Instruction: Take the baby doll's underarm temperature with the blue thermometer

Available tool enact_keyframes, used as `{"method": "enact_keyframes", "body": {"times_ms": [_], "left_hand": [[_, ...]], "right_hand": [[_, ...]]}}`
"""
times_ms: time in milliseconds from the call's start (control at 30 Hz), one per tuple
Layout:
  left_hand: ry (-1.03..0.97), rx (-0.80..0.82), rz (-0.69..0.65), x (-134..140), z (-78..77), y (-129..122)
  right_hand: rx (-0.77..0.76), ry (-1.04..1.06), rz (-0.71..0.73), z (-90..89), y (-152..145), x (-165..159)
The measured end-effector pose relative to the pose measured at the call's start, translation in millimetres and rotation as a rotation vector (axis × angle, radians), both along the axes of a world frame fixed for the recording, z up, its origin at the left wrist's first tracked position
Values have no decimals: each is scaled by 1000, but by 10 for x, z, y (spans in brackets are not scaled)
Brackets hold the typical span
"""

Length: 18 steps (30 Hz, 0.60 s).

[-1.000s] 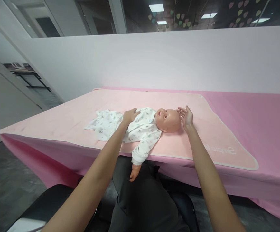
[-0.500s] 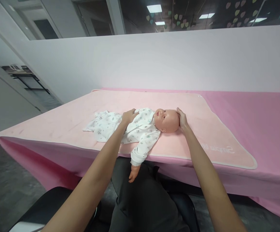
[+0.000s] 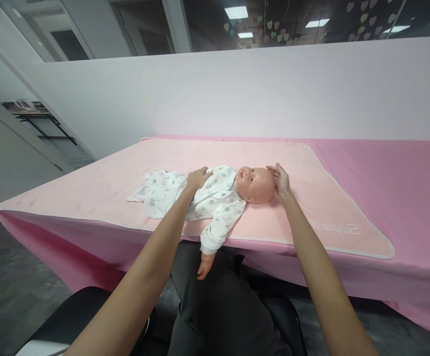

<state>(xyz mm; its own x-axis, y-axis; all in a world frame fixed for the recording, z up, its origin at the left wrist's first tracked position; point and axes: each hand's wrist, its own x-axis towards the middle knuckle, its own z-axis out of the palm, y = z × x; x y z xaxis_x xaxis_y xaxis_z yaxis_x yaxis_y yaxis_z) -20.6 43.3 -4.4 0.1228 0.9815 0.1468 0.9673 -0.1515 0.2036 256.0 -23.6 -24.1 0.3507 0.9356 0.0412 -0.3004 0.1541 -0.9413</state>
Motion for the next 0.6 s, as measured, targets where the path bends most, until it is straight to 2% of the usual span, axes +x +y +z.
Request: {"method": "enact_keyframes", "body": {"times_ms": [100,267,600], "left_hand": [[7,0,4,2,0,3],[16,0,6,-1,-5,7],[14,15,4,-4,5,-16]], "right_hand": [[6,-6,-29,-12,12,15],[-16,27,153,-31,-27,-86],[-52,98,306,73,-150,-172]]}}
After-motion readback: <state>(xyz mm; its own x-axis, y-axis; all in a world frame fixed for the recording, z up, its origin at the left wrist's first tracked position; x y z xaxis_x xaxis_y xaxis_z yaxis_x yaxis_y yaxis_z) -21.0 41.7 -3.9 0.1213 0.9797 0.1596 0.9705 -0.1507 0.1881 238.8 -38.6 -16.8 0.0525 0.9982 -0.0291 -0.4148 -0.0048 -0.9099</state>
